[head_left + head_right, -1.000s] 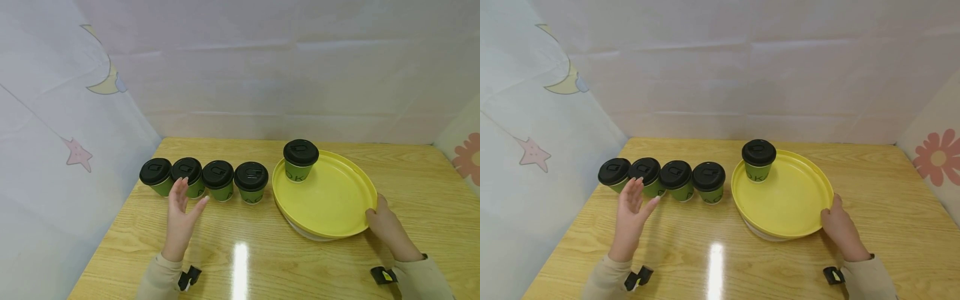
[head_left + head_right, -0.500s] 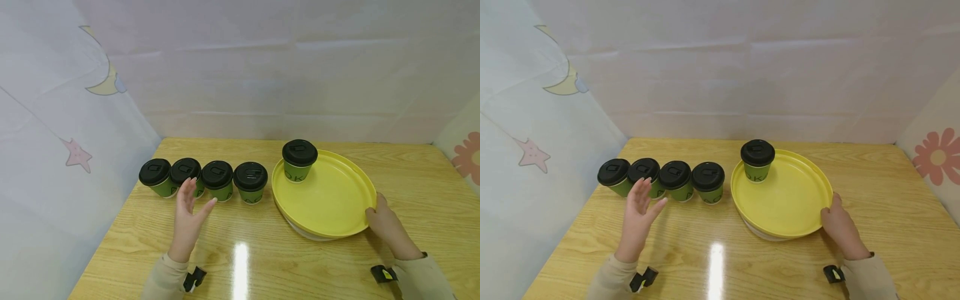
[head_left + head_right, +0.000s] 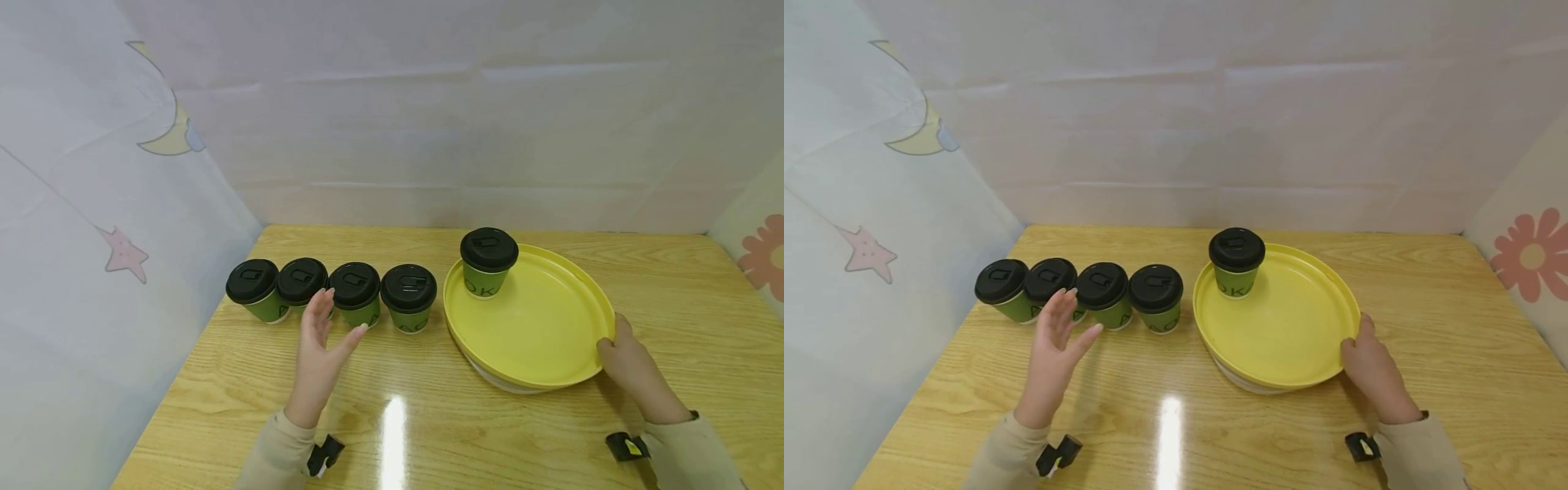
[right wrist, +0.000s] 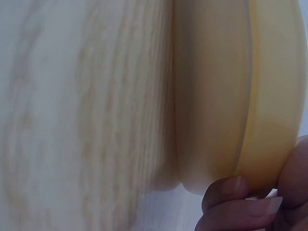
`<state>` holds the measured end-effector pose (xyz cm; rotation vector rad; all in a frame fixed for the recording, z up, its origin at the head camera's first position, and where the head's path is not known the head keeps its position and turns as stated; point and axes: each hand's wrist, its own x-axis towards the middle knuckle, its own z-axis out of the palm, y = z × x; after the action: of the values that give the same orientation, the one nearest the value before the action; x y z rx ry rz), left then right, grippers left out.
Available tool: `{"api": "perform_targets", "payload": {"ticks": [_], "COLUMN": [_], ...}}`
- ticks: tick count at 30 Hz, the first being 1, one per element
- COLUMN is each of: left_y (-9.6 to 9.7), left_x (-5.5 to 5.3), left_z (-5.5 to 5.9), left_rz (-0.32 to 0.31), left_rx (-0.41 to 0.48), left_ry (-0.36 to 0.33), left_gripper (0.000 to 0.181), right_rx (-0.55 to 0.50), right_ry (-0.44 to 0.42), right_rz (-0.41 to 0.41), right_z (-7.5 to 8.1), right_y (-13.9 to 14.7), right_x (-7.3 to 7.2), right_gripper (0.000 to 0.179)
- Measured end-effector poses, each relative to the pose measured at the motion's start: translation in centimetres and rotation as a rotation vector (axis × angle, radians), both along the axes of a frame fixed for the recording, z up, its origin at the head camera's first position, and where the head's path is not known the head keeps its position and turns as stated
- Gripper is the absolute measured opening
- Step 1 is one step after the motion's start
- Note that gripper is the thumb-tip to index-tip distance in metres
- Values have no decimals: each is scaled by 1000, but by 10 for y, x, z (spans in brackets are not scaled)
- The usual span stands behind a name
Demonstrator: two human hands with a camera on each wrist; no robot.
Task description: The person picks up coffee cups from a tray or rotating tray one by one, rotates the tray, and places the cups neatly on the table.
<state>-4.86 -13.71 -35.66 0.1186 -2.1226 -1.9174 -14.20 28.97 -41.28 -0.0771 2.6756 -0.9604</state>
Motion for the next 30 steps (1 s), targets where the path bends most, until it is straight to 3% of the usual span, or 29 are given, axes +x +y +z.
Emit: {"api": "perform_targets", "payload": {"ticks": [16,30], "left_y": [19,32], "left_x": [-6,-10], "left_z": [-4,0], "left_rz": [-56,-116], "left_rx": [-7,-2], "left_ry": [16,44], "left_gripper": [79,78], "right_rx": [-7,-3], "right_ry": [-7,-13], "right_rz": [-4,-6], "right_z": [2,0], "right_y": [-1,1], "right_x": [0,-1], "right_gripper": [60,61]}}
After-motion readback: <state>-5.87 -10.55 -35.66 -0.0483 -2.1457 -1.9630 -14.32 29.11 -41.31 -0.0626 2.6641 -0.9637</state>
